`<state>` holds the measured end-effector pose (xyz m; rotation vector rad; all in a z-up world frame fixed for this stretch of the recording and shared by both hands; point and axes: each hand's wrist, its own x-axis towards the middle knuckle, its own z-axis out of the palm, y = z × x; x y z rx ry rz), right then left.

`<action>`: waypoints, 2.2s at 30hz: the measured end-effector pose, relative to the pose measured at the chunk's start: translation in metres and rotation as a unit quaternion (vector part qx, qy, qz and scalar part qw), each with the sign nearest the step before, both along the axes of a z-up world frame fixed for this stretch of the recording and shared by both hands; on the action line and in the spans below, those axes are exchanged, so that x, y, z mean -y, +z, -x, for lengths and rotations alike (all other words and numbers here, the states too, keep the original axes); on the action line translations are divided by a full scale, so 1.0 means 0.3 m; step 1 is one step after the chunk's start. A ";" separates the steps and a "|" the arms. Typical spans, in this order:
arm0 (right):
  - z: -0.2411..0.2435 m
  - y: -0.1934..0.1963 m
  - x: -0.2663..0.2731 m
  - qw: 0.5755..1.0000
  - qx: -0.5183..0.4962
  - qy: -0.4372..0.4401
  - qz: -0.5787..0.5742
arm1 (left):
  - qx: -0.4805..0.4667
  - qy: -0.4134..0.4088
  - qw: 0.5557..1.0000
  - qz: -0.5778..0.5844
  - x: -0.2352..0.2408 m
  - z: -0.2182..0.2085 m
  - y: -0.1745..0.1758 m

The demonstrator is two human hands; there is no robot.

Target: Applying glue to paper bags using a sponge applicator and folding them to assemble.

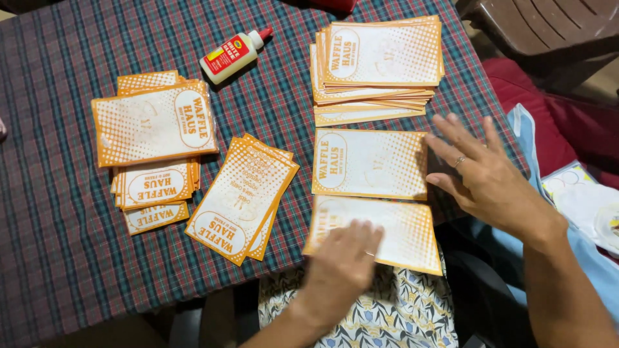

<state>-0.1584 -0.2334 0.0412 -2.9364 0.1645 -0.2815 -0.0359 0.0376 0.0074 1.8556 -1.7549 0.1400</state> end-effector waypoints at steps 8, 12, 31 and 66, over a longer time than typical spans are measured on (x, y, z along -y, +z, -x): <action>0.039 0.004 -0.038 0.998 0.041 -0.015 0.038 | 0.155 0.310 0.929 0.129 -0.177 -0.293 0.309; 0.085 -0.006 -0.023 0.974 0.045 -0.203 0.094 | 0.128 0.330 0.930 -0.099 -0.197 -0.337 0.077; 0.171 -0.113 0.059 0.701 0.203 -0.350 -0.587 | 0.104 -0.073 0.991 0.051 0.149 -0.283 -0.040; 0.183 -0.162 0.032 0.714 0.349 -0.287 -0.536 | -0.004 -0.046 0.990 0.133 0.277 -0.100 -0.128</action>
